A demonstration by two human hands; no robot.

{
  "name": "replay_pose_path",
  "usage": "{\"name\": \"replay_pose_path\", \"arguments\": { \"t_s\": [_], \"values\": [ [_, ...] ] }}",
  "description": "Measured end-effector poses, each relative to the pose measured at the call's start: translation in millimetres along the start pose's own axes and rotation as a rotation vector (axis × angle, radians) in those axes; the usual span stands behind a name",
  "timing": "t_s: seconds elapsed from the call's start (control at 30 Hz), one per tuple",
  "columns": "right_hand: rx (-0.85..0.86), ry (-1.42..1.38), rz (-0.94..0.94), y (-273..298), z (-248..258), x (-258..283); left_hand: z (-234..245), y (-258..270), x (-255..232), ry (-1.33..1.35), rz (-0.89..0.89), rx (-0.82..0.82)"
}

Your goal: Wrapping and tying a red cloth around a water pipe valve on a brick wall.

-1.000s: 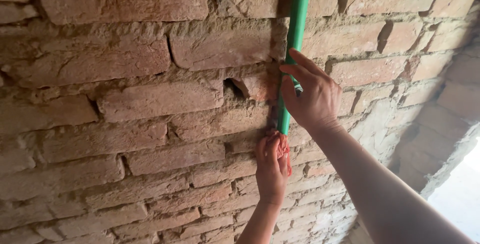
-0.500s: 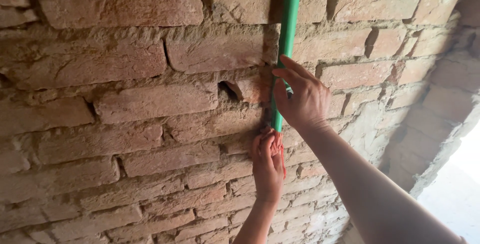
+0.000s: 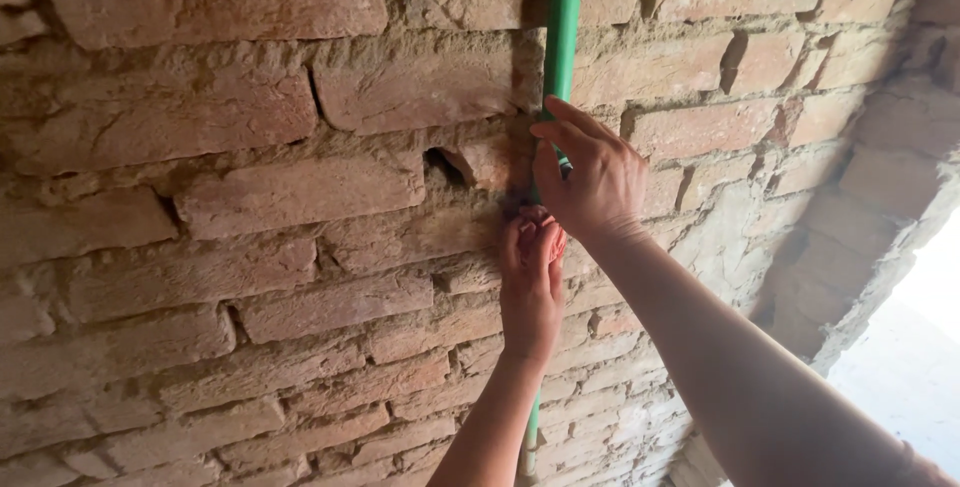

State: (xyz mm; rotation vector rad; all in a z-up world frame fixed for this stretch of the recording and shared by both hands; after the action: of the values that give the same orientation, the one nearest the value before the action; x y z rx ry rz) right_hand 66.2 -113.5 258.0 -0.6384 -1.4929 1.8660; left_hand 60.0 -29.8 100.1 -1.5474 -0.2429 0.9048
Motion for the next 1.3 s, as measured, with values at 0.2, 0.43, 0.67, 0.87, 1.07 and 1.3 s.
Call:
{"name": "replay_pose_path", "arguments": {
  "t_s": [0.2,0.43,0.67,0.87,1.07,1.3],
  "values": [
    [0.019,-0.006,-0.003,-1,3,3,-4,20,13,-0.038,0.006,0.039],
    [-0.013,0.004,0.017,0,4,5,-9,38,22,-0.064,0.010,0.033],
    [0.001,-0.023,-0.003,0,4,5,-9,50,26,-0.068,0.009,0.029],
    [-0.025,-0.022,0.027,0,6,6,-13,70,40,-0.064,0.044,0.046],
    [-0.013,-0.020,0.014,-1,6,7,-15,90,53,-0.079,0.077,0.086],
    [-0.021,-0.036,0.016,-1,5,6,-15,111,62,-0.126,0.095,0.152]
  ]
}}
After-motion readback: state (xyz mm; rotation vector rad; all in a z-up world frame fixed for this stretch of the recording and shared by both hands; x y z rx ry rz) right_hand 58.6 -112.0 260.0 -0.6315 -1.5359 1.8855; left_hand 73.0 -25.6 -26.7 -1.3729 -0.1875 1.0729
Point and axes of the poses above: each hand's wrist, its own y-axis away from the middle knuckle, its own z-axis out of the back of the hand, x = y × z, the point moved 4 cm from there along -y, towards the middle knuckle, and after that the axes turned 6 degrees about y, right-handed, at the moved point
